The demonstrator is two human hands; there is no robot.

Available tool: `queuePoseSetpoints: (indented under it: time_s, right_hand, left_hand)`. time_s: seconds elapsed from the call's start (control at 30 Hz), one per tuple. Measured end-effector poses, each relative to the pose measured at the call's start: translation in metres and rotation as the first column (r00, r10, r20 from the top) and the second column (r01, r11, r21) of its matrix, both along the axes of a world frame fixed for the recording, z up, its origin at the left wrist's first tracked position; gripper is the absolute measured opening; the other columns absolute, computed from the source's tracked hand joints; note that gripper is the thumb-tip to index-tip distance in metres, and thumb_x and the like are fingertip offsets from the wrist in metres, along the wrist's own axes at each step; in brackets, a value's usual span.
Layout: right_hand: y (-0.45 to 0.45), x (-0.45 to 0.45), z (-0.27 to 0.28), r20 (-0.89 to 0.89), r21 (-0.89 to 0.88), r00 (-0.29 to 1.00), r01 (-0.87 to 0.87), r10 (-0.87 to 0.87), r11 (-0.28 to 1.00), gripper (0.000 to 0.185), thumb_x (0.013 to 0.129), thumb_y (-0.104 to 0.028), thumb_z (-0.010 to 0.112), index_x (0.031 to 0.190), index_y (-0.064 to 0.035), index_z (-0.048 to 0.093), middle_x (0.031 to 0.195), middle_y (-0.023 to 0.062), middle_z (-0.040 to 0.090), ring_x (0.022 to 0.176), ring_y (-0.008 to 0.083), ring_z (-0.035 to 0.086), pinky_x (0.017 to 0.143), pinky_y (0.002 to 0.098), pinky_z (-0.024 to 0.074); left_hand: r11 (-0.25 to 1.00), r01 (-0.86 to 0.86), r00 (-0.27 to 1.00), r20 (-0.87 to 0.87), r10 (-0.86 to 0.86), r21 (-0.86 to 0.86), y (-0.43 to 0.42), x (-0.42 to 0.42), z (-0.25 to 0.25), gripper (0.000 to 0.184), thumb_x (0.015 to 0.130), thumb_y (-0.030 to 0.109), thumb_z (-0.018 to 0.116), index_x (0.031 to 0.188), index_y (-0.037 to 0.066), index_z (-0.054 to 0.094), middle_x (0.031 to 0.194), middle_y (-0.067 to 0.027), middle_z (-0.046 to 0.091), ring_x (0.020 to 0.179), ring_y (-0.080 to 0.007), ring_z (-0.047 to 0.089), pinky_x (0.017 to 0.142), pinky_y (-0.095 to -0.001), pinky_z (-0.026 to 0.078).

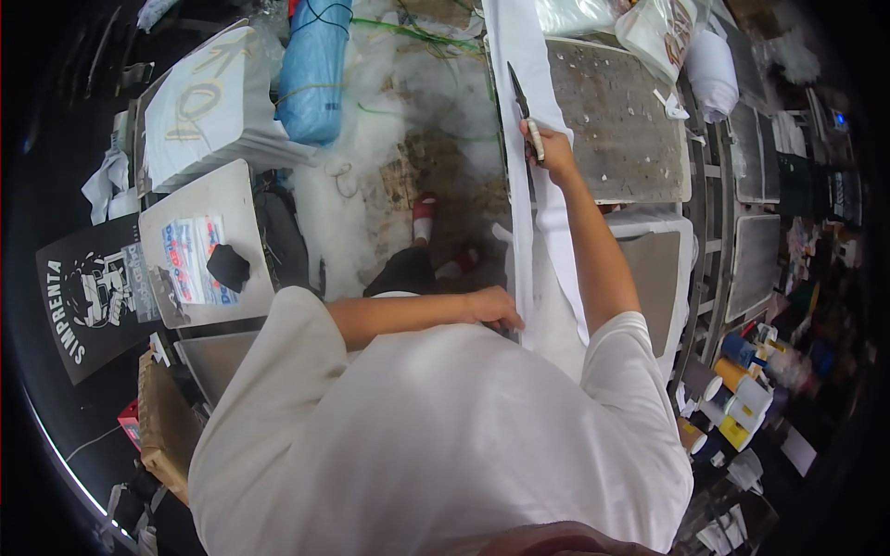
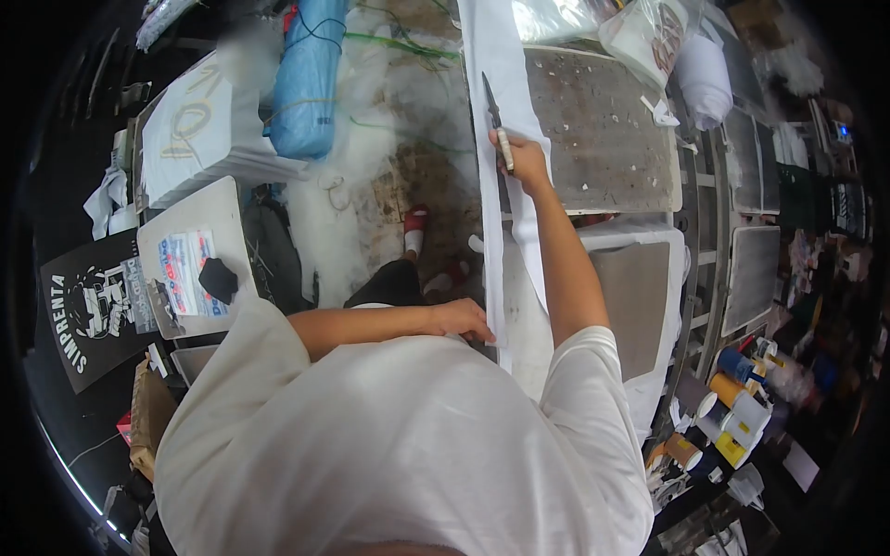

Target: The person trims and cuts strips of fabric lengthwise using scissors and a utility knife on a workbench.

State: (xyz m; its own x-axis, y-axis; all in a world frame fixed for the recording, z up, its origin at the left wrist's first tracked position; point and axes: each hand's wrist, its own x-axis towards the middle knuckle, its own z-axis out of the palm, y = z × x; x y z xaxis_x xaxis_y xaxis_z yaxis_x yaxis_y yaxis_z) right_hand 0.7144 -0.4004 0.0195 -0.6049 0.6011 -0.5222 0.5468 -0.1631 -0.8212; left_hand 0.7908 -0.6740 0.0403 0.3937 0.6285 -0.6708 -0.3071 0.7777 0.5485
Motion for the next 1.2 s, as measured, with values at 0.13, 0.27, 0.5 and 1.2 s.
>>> queuePoseSetpoints:
  time_s: [0.13, 0.27, 0.5, 1.2]
  right_hand:
    - [0.006, -0.012, 0.015, 0.031, -0.016, 0.999, -0.006, 0.007, 1.0, 0.053, 0.076, -0.058, 0.074, 0.069, -0.0068, 0.064, 0.056, 0.0007, 0.054, 0.046, 0.0088, 0.051, 0.042, 0.024, 0.0339]
    - [0.012, -0.019, 0.021, 0.011, -0.072, 1.0, 0.014, -0.013, 0.997, 0.052, 0.077, -0.058, 0.073, 0.069, -0.0076, 0.063, 0.056, 0.0004, 0.054, 0.045, 0.0084, 0.049, 0.041, 0.0241, 0.0324]
    - [0.017, -0.022, 0.012, 0.03, -0.037, 0.999, -0.018, 0.019, 0.999, 0.048, 0.079, -0.054, 0.073, 0.077, -0.0066, 0.067, 0.06, 0.0001, 0.055, 0.048, 0.0079, 0.052, 0.042, 0.0222, 0.036]
    - [0.033, -0.053, 0.006, 0.061, -0.054, 0.997, -0.052, 0.055, 0.997, 0.051, 0.077, -0.057, 0.074, 0.071, -0.007, 0.066, 0.059, 0.0003, 0.055, 0.047, 0.0082, 0.051, 0.042, 0.0224, 0.034]
  left_hand:
    - [0.999, -0.009, 1.0, -0.022, 0.009, -0.034, -0.005, 0.003, -0.005, 0.022, 0.071, 0.02, 0.079, 0.076, 0.0, 0.071, 0.075, -0.0068, 0.067, 0.07, -0.0141, 0.061, 0.063, -0.0264, 0.047]
    - [0.998, 0.041, 0.999, 0.019, -0.04, -0.042, -0.005, 0.001, 0.004, 0.021, 0.07, 0.018, 0.078, 0.073, -0.001, 0.07, 0.071, -0.0085, 0.066, 0.063, -0.0161, 0.061, 0.056, -0.0279, 0.047]
    - [0.999, 0.01, 1.0, -0.004, -0.01, -0.032, -0.003, 0.002, 0.003, 0.022, 0.069, 0.017, 0.078, 0.068, -0.002, 0.067, 0.066, -0.0093, 0.065, 0.058, -0.016, 0.06, 0.052, -0.0286, 0.046]
    - [0.957, 0.105, 0.987, -0.144, -0.068, 0.271, -0.006, 0.006, -0.02, 0.039, 0.069, 0.033, 0.077, 0.074, -0.005, 0.07, 0.069, -0.0118, 0.066, 0.064, -0.0185, 0.063, 0.06, -0.0313, 0.048]
